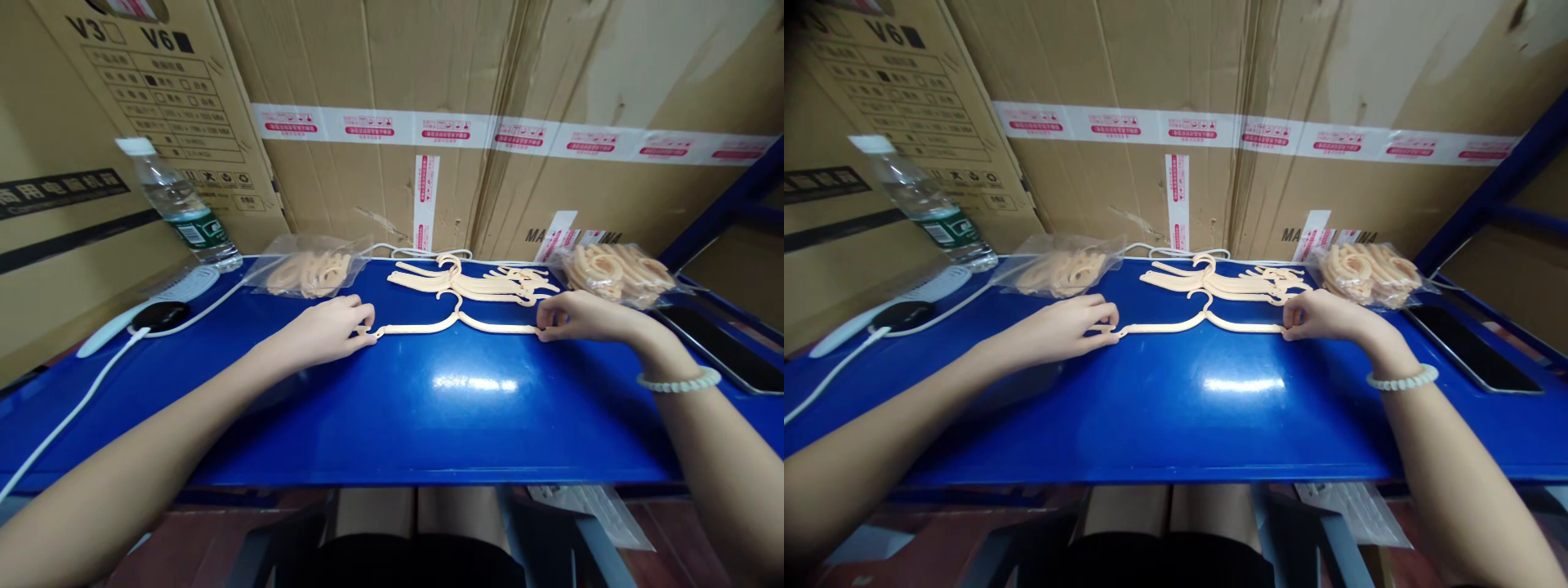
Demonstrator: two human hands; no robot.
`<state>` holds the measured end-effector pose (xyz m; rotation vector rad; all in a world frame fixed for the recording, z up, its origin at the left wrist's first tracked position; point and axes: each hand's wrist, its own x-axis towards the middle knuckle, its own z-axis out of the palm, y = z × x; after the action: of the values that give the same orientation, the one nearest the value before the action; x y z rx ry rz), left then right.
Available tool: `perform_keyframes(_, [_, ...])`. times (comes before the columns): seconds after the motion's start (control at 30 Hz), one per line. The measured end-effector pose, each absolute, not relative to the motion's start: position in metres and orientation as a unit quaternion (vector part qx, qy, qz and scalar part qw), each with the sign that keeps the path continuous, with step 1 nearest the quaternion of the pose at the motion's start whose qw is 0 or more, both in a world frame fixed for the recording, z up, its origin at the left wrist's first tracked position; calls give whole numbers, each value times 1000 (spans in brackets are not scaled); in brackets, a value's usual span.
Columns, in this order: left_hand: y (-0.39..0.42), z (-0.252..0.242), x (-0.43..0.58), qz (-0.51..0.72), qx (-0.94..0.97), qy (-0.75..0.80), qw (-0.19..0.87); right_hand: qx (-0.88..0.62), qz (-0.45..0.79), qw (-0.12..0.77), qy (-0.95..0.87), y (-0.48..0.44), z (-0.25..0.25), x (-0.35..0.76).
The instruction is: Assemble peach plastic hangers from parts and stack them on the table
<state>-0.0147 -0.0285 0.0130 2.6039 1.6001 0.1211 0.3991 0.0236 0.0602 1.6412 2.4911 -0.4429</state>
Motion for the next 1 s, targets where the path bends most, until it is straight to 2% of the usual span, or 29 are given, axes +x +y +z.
perform_keyframes(0.3, [-24, 10, -17, 36, 843, 536, 17, 543, -134, 50, 827, 28, 56, 404])
perform_keyframes(0.43, [-38, 7, -1, 120, 851, 509, -51, 546, -138, 15, 826, 25, 64, 405])
perform_keyframes(0.5, [-48, 4, 12, 176, 878, 443, -55, 551, -116, -70, 823, 19, 74, 407])
perform_keyframes(0.63, [-63, -7, 33, 201, 937, 285, -1, 580, -18, -364, 729, 2, 94, 427])
perform_keyframes(0.7, [-66, -12, 37, 201, 948, 247, 17, 626, 45, -440, 642, -8, 97, 456])
perform_keyframes(0.9, [-64, -17, 37, 227, 944, 235, 37, 812, 78, -398, 420, -38, 68, 593])
perform_keyframes(1.0, [-63, -18, 38, 229, 946, 227, 40, 849, -21, -368, 378, -56, 48, 628])
